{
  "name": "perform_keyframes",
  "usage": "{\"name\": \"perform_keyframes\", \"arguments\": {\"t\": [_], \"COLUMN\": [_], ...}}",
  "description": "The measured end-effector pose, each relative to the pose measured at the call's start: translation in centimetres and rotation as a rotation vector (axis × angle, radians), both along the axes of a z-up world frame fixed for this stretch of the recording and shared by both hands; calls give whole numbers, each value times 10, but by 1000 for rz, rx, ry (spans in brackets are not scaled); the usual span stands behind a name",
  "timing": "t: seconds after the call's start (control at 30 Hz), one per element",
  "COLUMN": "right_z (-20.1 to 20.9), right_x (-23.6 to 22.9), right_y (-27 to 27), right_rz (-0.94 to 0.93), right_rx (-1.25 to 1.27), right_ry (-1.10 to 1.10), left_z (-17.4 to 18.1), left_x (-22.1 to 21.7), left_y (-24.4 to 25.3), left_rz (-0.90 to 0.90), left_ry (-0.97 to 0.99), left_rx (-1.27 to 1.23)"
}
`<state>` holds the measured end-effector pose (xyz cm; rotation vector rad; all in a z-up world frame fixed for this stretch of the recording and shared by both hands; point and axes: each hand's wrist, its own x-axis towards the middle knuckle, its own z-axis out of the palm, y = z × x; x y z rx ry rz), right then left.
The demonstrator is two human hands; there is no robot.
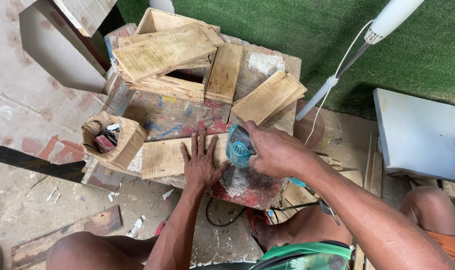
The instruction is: The person uses a corded electric drill to make holes in small rectangular wooden pieces placed on a work table. They hold each piece steady with the left hand while operating the drill with the right, then set the drilled pieces aside and pick up the next one.
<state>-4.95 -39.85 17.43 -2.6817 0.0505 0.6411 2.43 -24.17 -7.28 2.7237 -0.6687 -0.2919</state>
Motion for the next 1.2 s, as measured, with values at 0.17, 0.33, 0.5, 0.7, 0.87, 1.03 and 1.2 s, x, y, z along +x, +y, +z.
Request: {"name": "perform_keyframes", "arguments": {"t": [0.17,0.33,0.5,0.7,0.87,1.03,1.2], "right_z": [-3,-5,-2,-8,-14,-10,-18], "right_x": [-1,-1,-5,-5,-4,-4,-2], "right_y": [-6,-8,-9,-10,-14,-12,-16], "right_rz": [-15,-34,-62,-50,-48,-79,-60], "right_rx": [17,28,34,45,23,32,22], "right_ry": [-12,1,7,-23,9,17,11], "left_z": [-3,0,-4,0,1,8,7], "left_x": [1,1,2,1,0,-2,-1], "left_y": [0,-1,-2,-1,-1,-1,-1], "left_rz": [-4,-1,-4,2,6,4,4], "left_ry": [-4,11,10,19,27,33,34], "left_rx": [14,3,25,30,47,47,42]}}
